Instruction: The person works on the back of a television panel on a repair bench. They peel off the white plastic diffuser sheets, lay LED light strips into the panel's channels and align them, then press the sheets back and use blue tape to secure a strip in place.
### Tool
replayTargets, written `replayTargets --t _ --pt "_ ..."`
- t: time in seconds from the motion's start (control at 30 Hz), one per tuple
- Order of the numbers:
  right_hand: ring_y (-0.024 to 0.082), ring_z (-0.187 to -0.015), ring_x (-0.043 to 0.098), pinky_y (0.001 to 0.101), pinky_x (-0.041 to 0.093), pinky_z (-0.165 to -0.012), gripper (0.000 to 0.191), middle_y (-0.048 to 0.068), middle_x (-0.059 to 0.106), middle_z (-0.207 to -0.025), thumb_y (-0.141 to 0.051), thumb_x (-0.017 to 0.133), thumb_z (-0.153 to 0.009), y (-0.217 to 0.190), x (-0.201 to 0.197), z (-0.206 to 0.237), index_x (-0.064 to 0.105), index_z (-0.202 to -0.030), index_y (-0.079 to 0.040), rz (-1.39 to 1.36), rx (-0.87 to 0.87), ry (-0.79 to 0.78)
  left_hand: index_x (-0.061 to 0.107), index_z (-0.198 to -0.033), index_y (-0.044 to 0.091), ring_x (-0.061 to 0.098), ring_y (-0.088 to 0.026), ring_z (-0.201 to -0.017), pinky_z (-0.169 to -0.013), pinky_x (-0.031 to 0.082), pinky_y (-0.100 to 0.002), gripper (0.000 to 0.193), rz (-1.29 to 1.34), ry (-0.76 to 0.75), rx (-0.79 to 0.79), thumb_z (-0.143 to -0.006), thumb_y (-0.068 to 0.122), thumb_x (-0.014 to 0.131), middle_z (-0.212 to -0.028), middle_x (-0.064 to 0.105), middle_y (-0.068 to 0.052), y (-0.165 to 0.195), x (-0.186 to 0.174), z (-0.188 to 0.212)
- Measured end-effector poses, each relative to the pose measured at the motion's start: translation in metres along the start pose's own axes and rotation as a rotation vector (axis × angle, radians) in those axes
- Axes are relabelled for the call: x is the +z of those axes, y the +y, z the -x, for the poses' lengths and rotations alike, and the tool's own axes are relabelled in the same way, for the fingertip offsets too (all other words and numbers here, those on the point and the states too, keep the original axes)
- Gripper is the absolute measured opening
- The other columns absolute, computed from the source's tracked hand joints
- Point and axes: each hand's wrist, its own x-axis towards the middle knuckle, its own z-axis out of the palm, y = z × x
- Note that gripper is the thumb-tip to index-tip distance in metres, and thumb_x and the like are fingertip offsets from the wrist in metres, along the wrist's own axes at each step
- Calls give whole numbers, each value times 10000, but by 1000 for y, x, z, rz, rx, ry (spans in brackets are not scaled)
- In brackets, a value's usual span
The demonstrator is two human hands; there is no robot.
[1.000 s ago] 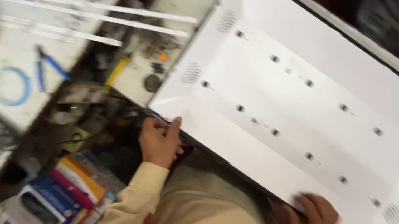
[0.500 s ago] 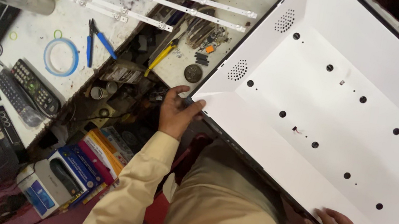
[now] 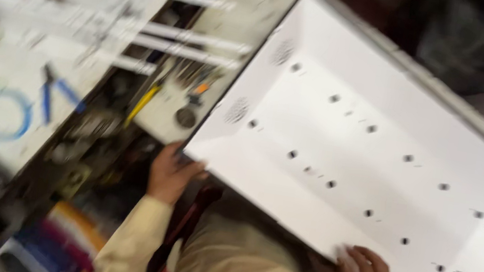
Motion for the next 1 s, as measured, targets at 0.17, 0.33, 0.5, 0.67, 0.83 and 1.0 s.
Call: replayTargets --t 0.17,0.33,0.5,0.67,0.83,1.0 --pt "282 -1058 731 323 636 -746 291 133 703 -1268 -99 779 -823 32 -10 -13 755 -1111 -68 -101 360 117 480 -1344 -26 728 -267 -912 -723 646 -391 654 -271 33 -105 -762 -20 778 -1102 684 -215 36 7 -1" --pt "263 -1036 730 324 592 -695 260 136 723 -1248 -122 758 -862 74 -42 -61 760 -1115 -62 11 263 306 544 -1344 -60 590 -466 -1138 -967 502 -519 823 -1285 270 367 -711 320 908 -1257 571 -324 106 47 -3" --pt "295 -952 730 383 572 -742 211 135 734 -1195 -150 724 -903 112 -80 -140 757 -1095 -70 -50 257 267 673 -1200 23 573 -399 -1249 -1061 476 -468 323 -1126 -53 875 -919 176 721 -1286 634 -187 126 163 -50" --pt "330 -999 714 388 567 -867 161 145 737 -1116 -114 721 -904 139 -84 -204 748 -1050 -52 -90 76 302 695 -1173 40 567 -366 -1276 -1056 480 -430 251 -1124 -478 935 -928 86 664 -1307 635 -175 108 277 -120" --pt "361 -1016 693 409 557 -891 154 158 733 -1116 -51 737 -858 154 -69 -233 745 -1011 -34 -90 -72 336 707 -1227 56 457 -371 -1413 -1158 388 -440 305 -1358 -525 1040 -929 99 652 -1452 581 -166 79 362 -166" --pt "346 -994 711 403 570 -854 127 156 746 -1067 -20 734 -853 174 -61 -236 743 -980 -27 -124 23 371 694 -1283 49 437 -366 -1427 -1208 304 -492 370 -1452 -538 1092 -951 211 663 -1450 569 -186 62 403 -191"
